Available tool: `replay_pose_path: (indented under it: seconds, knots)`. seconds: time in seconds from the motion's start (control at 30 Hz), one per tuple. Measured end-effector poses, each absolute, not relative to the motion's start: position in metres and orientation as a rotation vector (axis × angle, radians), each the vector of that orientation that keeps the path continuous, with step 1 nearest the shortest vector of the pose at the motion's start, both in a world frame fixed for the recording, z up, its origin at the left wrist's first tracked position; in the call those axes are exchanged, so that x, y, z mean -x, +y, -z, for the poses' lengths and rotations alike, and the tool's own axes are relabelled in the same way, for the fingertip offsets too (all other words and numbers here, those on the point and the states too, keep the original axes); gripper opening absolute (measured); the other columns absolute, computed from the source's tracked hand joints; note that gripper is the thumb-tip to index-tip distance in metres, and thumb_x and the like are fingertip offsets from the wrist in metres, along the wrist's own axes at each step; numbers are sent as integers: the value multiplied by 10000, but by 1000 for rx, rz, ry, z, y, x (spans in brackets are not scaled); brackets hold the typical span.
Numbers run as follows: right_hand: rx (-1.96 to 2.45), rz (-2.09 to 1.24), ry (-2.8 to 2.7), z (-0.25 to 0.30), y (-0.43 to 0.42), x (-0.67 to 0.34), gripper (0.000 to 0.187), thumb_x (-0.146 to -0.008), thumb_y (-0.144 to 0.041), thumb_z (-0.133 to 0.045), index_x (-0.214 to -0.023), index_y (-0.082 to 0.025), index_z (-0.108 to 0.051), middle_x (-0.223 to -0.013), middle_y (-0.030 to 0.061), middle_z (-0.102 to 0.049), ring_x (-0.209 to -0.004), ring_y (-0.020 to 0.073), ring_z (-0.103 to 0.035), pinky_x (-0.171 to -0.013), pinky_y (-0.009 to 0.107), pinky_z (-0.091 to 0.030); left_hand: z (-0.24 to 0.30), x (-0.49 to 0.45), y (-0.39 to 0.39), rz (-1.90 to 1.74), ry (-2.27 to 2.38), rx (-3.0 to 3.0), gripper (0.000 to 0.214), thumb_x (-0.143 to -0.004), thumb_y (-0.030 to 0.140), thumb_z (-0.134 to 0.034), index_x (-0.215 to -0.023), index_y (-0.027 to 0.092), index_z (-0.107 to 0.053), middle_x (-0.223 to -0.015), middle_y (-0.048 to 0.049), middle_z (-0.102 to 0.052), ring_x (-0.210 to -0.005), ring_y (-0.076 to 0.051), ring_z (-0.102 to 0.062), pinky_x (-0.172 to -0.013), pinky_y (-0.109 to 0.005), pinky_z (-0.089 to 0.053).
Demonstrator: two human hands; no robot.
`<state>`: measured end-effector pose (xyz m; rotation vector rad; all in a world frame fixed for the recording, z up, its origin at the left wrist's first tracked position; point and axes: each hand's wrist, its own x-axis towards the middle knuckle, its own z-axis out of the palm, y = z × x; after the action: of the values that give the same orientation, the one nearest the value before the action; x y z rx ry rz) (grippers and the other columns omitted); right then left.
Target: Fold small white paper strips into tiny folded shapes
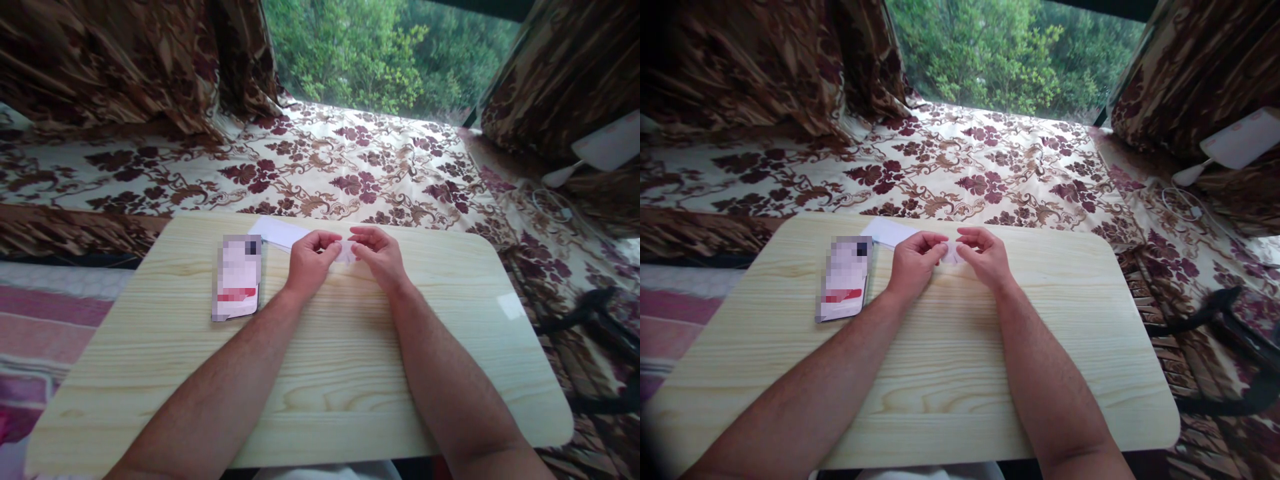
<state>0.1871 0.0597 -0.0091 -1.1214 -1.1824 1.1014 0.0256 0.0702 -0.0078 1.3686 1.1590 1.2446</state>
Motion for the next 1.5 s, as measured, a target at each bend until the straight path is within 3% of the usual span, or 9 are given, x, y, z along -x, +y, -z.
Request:
replay_pose_path:
  seconds: [0.1,0.23,0.33,0.6,1.03,1.17,1.23,1.4,1.5]
  knots:
    - [1087,-1123,-1207,9,59,-186,335,-708,-299,-749,-1024,-205,-693,-803,6,-701,-664,116,-603,-598,254,-487,7,-26,69,-1195,1127,-1407,271,-764,327,-692,-971,159,-737,-736,-10,-643,-635,-109,-539,-575,-229,-426]
    - [1105,-1129,-1179,10,59,-182,191,-690,-291,-767,-834,-188,-695,-673,-15,-665,-571,107,-570,-556,260,-486,6,-26,69,-1204,1016,-1344,419,-765,312,-706,-1155,167,-651,-727,11,-628,-594,-93,-531,-547,-216,-413]
    - [1113,-1083,-1113,10,60,-181,151,-688,-275,-769,-771,-186,-680,-643,-20,-648,-563,109,-568,-547,259,-489,5,-26,68,-1139,980,-1319,454,-760,327,-719,-1169,166,-607,-782,-19,-683,-640,-117,-600,-566,-222,-434]
    - [1116,-1018,-1213,12,59,-183,162,-703,-278,-753,-825,-195,-686,-738,-5,-661,-625,116,-571,-568,255,-482,6,-27,69,-1137,1102,-1342,274,-736,322,-717,-951,154,-699,-710,-20,-691,-627,-139,-620,-593,-245,-471]
    - [1125,-1009,-1363,14,57,-187,88,-713,-231,-701,-788,-201,-665,-781,2,-635,-678,128,-559,-563,245,-446,8,-26,69,-1134,1227,-1498,260,-767,280,-642,-951,169,-789,-707,-24,-709,-597,-128,-550,-556,-239,-408]
    - [1137,-899,-1466,10,55,-186,90,-721,-210,-693,-810,-213,-703,-866,23,-605,-724,133,-543,-532,235,-425,9,-27,68,-1136,1171,-1549,249,-795,260,-605,-944,177,-786,-841,-46,-748,-712,-153,-619,-664,-262,-472]
    - [1151,-846,-1500,10,55,-186,71,-721,-208,-692,-788,-218,-710,-889,30,-593,-736,138,-544,-517,232,-421,10,-27,68,-1131,1160,-1574,253,-804,262,-599,-959,178,-780,-860,-45,-746,-723,-151,-617,-677,-264,-476]
    - [1189,-865,-1438,15,58,-186,35,-725,-236,-705,-739,-208,-691,-794,18,-619,-706,139,-557,-554,247,-451,9,-27,68,-1158,1142,-1480,387,-805,325,-632,-1152,167,-697,-691,2,-639,-562,-100,-502,-529,-223,-393]
    - [1185,-986,-1275,18,60,-186,108,-715,-278,-735,-763,-200,-679,-694,-4,-631,-607,122,-538,-548,260,-465,8,-27,68,-1149,1042,-1410,470,-756,314,-688,-1196,158,-630,-772,-8,-656,-611,-105,-551,-547,-218,-419]
